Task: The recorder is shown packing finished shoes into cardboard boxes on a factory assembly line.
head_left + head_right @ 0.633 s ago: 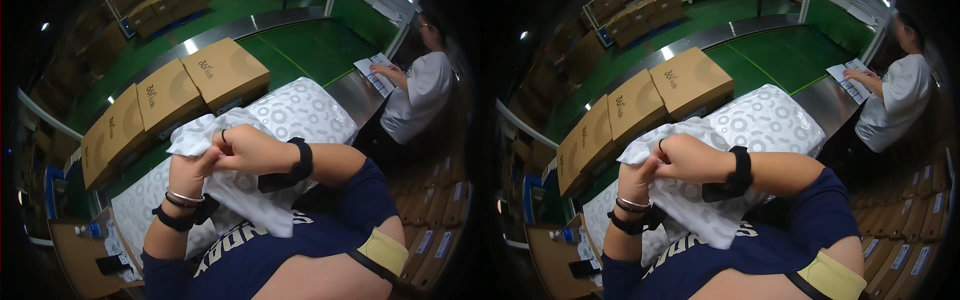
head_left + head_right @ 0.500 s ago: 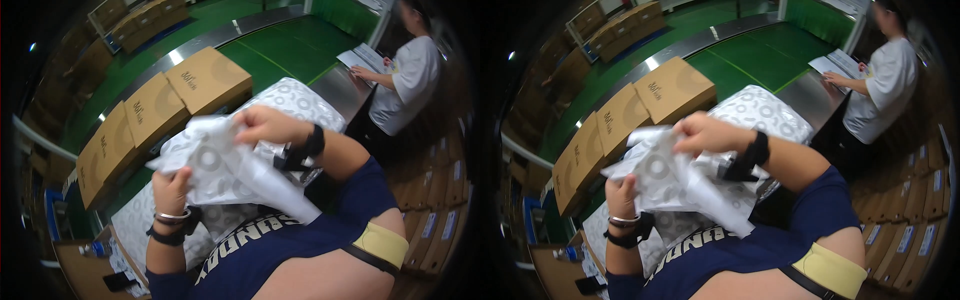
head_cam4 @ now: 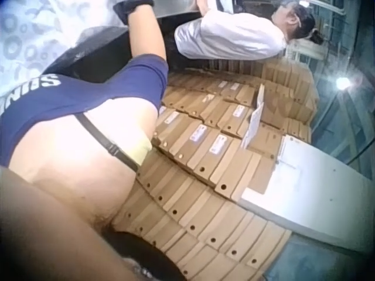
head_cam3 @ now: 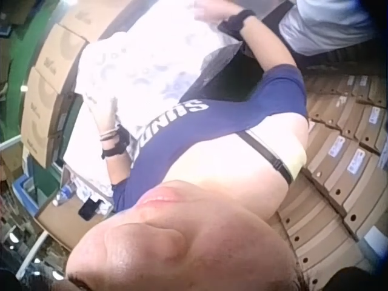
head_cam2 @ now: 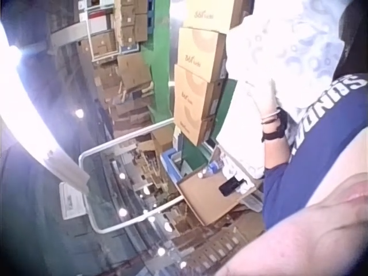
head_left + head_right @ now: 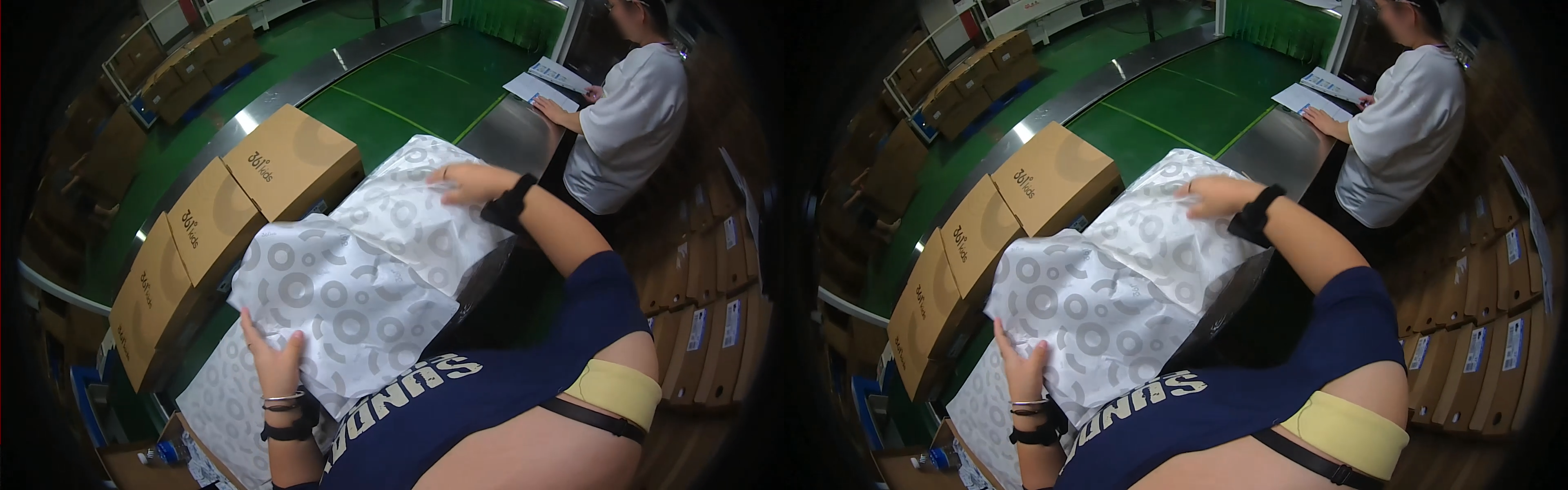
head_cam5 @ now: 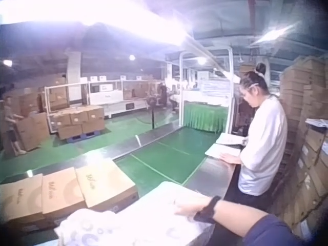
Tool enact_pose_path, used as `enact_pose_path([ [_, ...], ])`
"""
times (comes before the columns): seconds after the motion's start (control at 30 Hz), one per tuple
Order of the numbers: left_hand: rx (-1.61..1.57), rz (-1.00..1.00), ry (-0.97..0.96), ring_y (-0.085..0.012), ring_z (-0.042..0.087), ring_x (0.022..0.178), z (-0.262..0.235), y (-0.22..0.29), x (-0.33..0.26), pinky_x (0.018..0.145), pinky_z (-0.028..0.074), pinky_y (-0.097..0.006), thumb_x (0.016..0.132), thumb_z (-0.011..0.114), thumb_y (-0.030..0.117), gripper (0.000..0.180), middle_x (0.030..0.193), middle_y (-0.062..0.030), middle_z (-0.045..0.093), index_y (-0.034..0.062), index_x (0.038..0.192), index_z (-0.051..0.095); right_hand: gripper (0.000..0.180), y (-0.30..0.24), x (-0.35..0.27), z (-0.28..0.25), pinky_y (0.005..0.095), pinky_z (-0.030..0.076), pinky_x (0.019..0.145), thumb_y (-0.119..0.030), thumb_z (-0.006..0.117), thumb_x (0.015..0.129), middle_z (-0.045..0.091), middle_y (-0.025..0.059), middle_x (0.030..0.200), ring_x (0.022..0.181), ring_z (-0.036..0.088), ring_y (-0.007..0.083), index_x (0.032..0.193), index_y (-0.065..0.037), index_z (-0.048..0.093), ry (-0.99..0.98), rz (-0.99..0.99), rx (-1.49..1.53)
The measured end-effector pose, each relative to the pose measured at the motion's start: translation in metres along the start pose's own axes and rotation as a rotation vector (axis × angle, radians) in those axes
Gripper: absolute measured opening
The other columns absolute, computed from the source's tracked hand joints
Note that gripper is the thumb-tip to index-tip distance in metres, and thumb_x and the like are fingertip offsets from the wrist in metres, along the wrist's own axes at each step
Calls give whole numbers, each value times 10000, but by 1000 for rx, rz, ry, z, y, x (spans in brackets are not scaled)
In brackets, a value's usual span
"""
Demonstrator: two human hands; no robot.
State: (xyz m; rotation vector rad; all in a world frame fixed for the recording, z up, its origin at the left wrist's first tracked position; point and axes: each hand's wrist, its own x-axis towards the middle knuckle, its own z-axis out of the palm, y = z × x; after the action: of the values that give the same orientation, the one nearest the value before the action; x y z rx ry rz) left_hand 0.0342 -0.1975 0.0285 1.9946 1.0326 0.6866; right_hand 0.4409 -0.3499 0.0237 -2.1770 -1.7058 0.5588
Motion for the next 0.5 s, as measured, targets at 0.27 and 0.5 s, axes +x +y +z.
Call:
enact_pose_path([
  [0.27, -221, -101, -146, -288, 302, 1229, 6, 3, 0, 1021, 218, -317, 630, 592, 26, 893, 1343, -224, 265, -5, 1366, 87, 695, 40, 28, 23, 426, 252, 1019, -355, 588, 731, 243, 190, 1389, 1273, 234, 378, 1324, -98, 331, 85, 242, -332],
  [0.5, -237, -97, -103, -284, 296, 1234, 8, -5, -1, 1024, 212, -315, 627, 590, 28, 884, 1348, -215, 264, -6, 1365, 105, 497, 31, 46, 19, 398, 335, 951, -134, 504, 750, 420, 156, 1260, 1175, 392, 331, 1243, -133, 439, 137, 249, -318],
])
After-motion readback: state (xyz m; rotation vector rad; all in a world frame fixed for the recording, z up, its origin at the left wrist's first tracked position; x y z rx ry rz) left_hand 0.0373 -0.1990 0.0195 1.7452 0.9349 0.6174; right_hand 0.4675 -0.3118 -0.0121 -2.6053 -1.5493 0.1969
